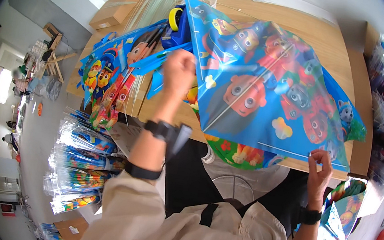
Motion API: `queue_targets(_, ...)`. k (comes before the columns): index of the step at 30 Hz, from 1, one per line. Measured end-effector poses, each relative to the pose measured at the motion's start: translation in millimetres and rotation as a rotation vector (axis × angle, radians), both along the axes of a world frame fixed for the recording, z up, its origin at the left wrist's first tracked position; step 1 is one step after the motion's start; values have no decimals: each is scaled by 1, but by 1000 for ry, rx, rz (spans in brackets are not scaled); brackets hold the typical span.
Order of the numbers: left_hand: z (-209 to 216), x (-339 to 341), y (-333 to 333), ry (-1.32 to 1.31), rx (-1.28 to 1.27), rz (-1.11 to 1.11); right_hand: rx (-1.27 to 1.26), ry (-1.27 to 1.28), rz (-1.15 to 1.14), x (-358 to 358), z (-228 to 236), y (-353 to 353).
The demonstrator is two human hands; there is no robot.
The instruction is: Manually assemble a plastic kite by inserting supports and securing them with tape.
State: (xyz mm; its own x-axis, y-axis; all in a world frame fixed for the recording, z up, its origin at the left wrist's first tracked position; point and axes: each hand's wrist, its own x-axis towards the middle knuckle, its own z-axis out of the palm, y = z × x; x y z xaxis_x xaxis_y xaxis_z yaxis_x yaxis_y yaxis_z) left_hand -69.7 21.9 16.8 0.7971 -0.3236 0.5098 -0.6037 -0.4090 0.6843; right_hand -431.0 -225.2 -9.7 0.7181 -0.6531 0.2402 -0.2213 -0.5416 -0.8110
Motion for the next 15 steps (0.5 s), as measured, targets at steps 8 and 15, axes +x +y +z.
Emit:
queue_targets(8, 22, 160, 52, 542, 37, 293, 240, 83, 521, 92, 35, 109)
queue_targets(15, 26, 191, 40, 816, 52, 225, 26, -23, 830, 231, 59, 160)
